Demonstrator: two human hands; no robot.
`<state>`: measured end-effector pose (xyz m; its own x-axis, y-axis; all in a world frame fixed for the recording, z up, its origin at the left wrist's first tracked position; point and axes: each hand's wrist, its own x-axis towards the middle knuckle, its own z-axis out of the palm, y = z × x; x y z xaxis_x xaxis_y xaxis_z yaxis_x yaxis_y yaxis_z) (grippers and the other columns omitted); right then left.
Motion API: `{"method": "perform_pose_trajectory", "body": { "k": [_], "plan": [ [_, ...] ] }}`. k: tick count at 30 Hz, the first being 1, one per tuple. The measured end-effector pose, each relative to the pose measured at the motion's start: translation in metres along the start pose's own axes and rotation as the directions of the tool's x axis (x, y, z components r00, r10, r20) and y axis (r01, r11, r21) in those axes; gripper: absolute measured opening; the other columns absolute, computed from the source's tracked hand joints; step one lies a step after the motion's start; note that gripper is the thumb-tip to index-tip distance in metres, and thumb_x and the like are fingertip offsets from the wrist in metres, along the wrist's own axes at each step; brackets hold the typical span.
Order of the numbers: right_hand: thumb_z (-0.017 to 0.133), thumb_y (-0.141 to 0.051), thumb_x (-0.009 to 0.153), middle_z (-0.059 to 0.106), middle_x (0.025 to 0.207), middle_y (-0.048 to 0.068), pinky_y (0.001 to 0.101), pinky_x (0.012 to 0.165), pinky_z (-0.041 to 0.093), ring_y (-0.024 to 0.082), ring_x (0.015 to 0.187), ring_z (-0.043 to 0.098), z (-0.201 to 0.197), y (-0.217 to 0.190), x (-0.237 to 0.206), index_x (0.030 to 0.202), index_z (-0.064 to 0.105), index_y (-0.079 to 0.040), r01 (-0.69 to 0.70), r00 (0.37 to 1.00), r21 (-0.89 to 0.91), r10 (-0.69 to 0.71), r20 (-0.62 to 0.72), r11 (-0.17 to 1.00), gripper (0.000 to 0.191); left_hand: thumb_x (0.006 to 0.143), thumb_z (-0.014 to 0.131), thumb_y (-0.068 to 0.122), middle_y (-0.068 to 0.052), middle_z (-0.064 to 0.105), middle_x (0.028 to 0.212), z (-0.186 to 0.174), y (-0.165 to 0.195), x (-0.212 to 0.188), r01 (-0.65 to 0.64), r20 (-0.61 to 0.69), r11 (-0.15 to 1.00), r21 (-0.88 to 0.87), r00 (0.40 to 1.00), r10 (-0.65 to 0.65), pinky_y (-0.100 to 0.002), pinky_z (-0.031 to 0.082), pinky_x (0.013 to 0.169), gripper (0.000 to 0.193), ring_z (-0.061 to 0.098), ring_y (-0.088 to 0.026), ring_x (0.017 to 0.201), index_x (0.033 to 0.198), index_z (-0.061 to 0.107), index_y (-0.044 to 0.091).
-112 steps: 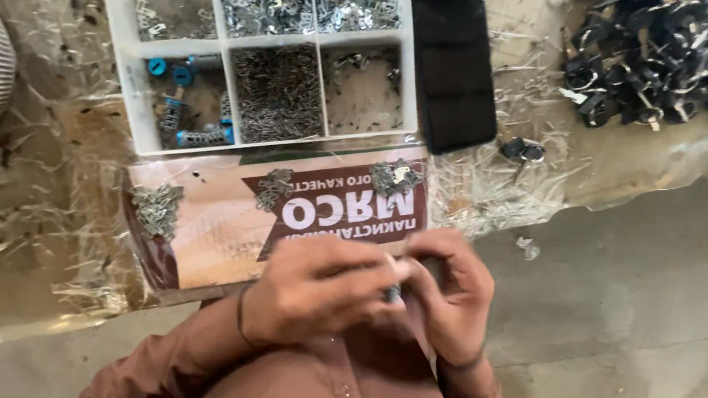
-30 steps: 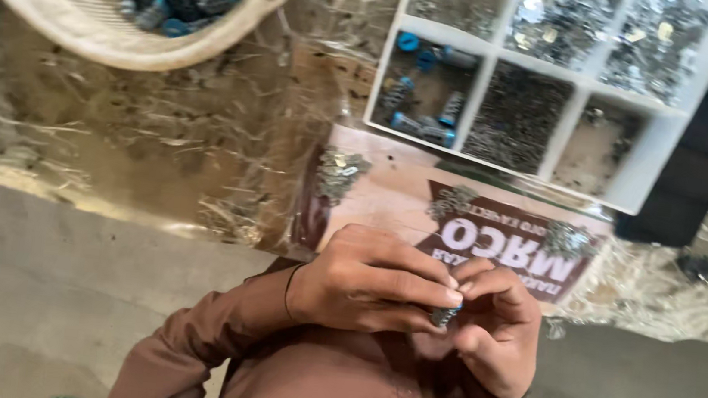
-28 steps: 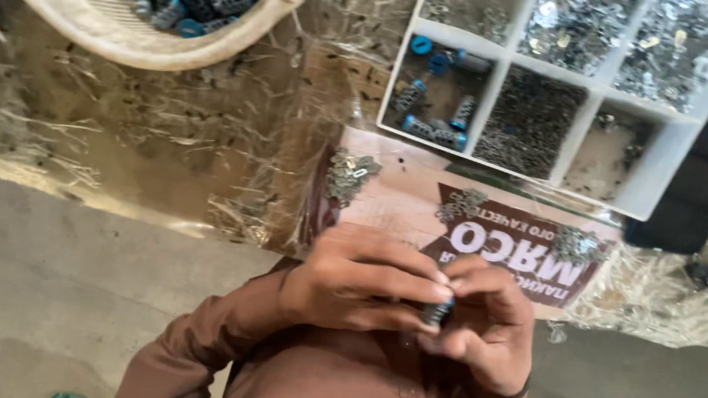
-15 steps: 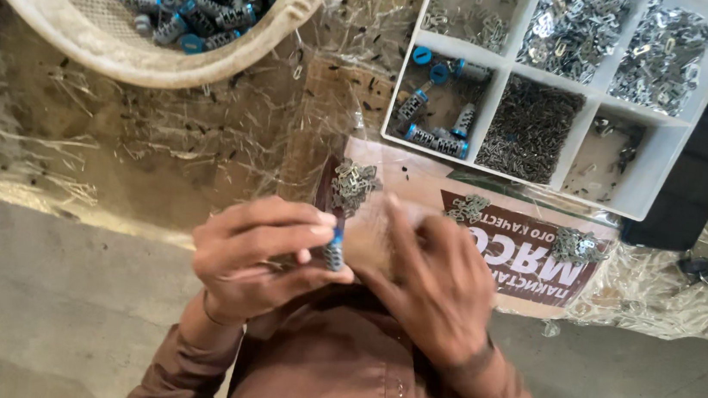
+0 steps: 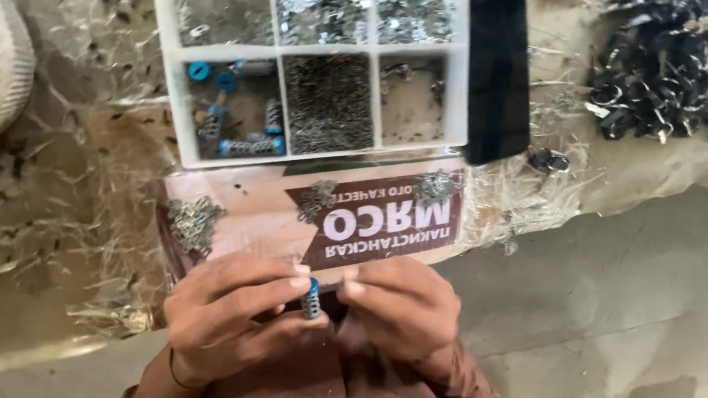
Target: The person picks small metal clamp components from a compartment organizer box and assembles them together by hand, pressing the pieces into place, then places the finished assemblies into a plastic basket beside the work area.
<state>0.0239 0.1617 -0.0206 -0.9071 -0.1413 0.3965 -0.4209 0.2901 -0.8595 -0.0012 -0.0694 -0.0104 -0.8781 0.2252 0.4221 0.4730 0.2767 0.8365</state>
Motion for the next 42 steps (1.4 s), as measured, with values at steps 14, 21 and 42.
{"method": "perform_pose_trajectory", "body": {
  "k": [14,21,42],
  "plan": [
    [0.068,0.004,0.098,0.066,0.107,0.014,0.0259,0.08,0.058,0.017,0.089,0.068,-0.008,-0.008,-0.013,0.102,0.065,0.0,-0.275,0.949,0.161,0.294,-0.113,0.948,0.007,0.085,0.09,0.021,-0.007,0.073,0.113,0.028,0.0,0.014,0.026,0.116,0.987,-0.159,0.993,-0.008,-0.033,0.06,0.076,0.039,0.075,-0.023,0.089,0.118,0.073,0.009],
    [0.076,0.005,0.089,0.068,0.099,0.012,0.0261,0.075,0.054,0.017,0.085,0.068,-0.004,-0.015,0.002,0.099,0.069,0.0,-0.249,0.962,-0.121,0.231,-0.143,0.961,0.014,0.084,0.091,0.018,-0.008,0.072,0.111,0.035,0.002,0.018,0.027,0.088,0.987,-0.16,0.996,-0.013,-0.033,0.06,0.076,0.039,0.075,-0.024,0.089,0.117,0.074,0.008],
    [0.08,0.0,0.084,0.072,0.108,0.011,0.0289,0.082,0.058,0.022,0.094,0.071,-0.032,0.009,-0.009,0.11,0.07,-0.004,-0.46,0.887,0.085,0.461,-0.001,0.884,0.028,0.08,0.092,0.016,-0.009,0.074,0.108,0.042,0.0,0.024,-0.022,0.131,0.979,-0.201,0.99,0.049,-0.031,0.06,0.072,0.038,0.075,-0.022,0.085,0.112,0.073,0.007]
  ]
}}
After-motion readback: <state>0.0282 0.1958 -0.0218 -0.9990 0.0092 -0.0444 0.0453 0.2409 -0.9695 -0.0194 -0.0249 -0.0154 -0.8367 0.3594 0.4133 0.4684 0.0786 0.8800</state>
